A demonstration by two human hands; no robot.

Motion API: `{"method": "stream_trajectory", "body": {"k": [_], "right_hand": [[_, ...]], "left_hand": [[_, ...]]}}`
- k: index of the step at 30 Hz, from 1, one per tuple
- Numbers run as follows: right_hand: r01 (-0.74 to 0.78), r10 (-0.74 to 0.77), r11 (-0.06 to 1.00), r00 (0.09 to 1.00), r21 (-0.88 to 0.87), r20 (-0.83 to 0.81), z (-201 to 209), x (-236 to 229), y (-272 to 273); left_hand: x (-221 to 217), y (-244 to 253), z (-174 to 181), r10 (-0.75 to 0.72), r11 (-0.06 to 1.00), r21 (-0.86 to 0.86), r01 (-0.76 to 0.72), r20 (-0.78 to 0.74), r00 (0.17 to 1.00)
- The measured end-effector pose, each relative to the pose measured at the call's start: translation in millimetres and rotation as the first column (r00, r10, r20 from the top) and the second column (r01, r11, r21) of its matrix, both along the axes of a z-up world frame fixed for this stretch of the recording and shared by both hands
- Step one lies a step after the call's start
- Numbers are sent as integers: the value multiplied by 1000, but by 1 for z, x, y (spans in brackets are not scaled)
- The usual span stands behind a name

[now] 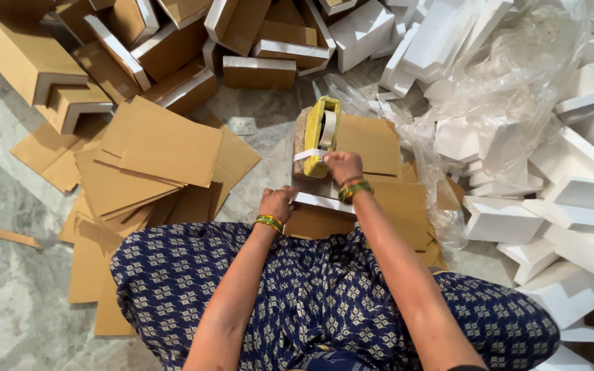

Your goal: The person sits on the floor and assembles small rectangular boxes by inserting white foam inserts into brown cardboard shells. They use a handheld tape dispenser to secure the seams of the boxes. The person repeatedly picks up components, assembles them, and places the finished boxes aside.

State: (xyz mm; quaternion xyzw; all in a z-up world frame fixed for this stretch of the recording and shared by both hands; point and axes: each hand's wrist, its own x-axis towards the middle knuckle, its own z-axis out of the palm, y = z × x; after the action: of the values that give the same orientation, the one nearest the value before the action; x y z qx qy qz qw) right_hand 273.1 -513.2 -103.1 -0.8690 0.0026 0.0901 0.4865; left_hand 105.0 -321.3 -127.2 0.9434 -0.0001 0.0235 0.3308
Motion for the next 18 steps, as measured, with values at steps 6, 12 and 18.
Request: {"method": "stream_trajectory", "body": {"k": [6, 12, 18], "right_hand": [[5, -17, 997, 986, 76, 165, 41, -149, -14], [249, -65, 913, 871, 323, -487, 18, -190, 14], [104, -21, 978, 913, 183, -407, -55, -165, 12]], "left_hand": [[1, 1, 2, -14, 1000, -8, 13, -64, 998], [3, 2, -10, -13, 1000, -16, 13, 19, 1000], [3, 3, 0, -31, 999, -20, 30, -82, 996]]}}
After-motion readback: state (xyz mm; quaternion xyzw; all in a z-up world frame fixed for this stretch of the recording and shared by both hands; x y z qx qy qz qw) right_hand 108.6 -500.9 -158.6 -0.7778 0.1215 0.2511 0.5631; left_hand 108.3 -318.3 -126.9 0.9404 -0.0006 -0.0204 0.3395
